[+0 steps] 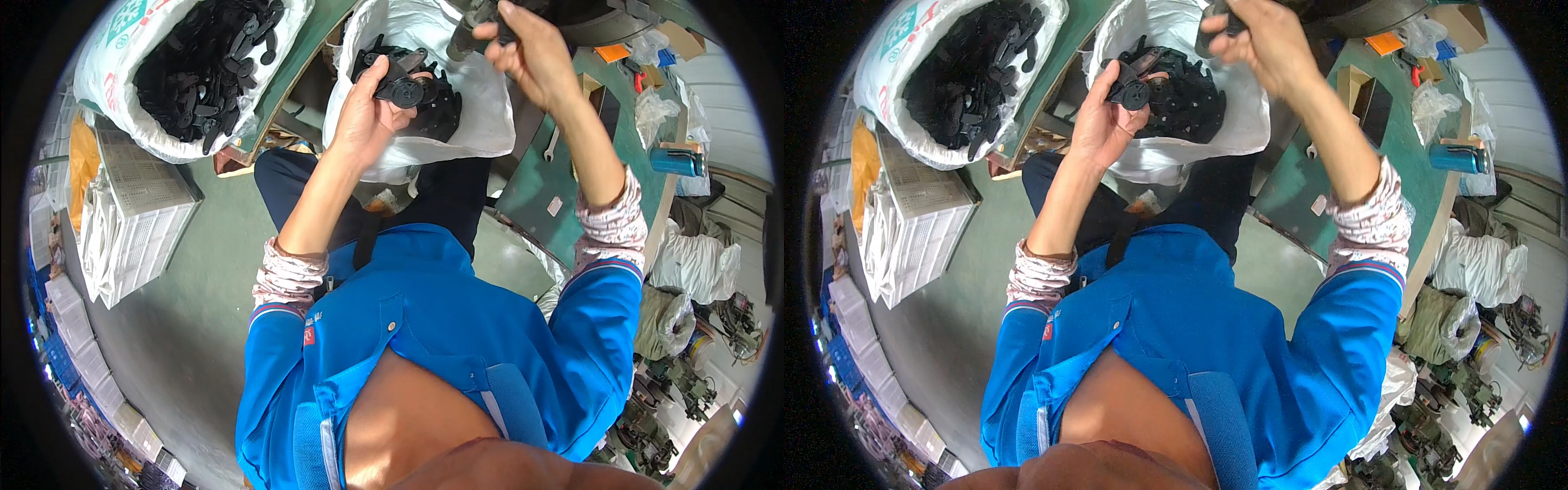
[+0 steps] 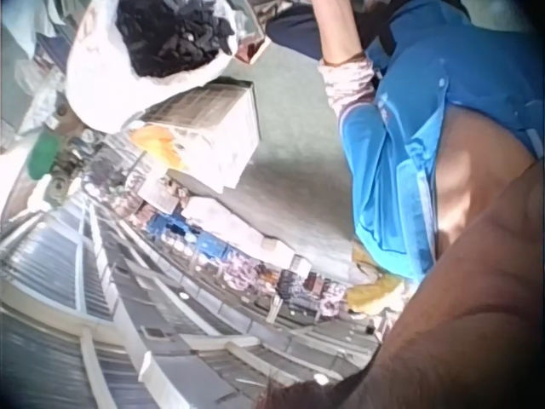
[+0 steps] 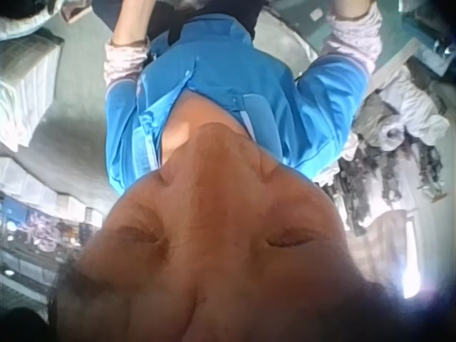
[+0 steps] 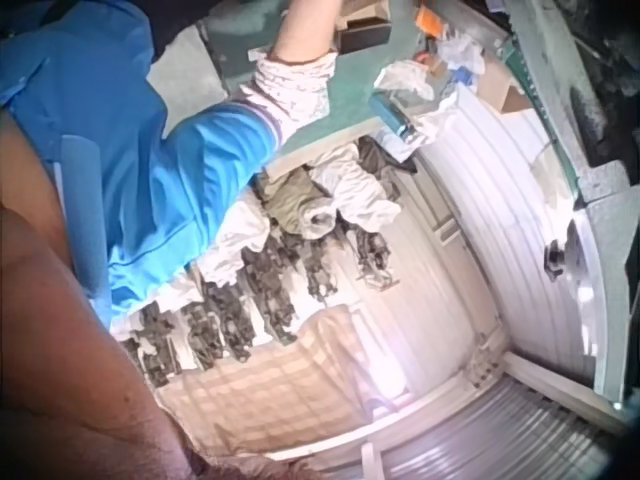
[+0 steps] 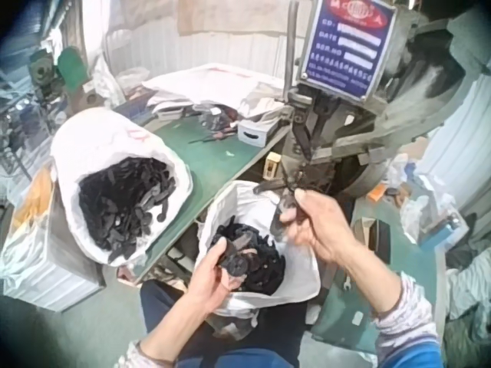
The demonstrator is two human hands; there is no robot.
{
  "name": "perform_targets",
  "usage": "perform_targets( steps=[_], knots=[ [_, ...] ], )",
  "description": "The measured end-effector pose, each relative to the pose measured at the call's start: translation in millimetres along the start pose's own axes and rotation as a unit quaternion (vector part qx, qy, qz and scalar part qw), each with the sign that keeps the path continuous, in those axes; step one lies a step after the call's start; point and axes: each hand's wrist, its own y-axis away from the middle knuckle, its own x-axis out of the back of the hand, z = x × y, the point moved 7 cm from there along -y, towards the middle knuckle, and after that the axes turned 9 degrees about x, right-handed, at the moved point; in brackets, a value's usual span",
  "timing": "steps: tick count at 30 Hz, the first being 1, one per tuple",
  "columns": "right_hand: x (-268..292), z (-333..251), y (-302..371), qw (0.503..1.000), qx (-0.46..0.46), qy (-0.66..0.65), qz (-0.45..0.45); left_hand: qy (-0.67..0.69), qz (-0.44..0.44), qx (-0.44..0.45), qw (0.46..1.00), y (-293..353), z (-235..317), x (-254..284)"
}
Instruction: The person repeatedly picks black plastic components from a white sack, attaches small metal fasteners to them by hand, and returns the assembled units to the sack. The process is continuous and repetitive throughout the clip.
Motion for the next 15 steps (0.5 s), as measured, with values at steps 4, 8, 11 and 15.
perform_targets(
  steps=[4, 8, 11, 15],
  knots=[
    [-26.7, 21.3, 60.3, 0.902, 0.291, 0.296, -0.118, -0.005, -0.035, 0.044, 0.998, -7.6, -10.4, 9.5],
    [-63.2, 7.8, 85.4, 0.717, 0.476, 0.484, -0.16, -0.016, 0.044, 0.086, 0.995, -4.4, -26.5, 0.1],
    [-62.4, -16.9, 90.6, 0.787, 0.457, 0.383, -0.157, 0.055, 0.061, 0.088, 0.993, -3.3, -30.8, -4.1],
    [-56.6, -34.7, 105.6, 0.788, 0.434, 0.405, -0.164, 0.229, -0.317, 0.191, 0.9, -8.5, -25.5, -7.7]
  ],
)
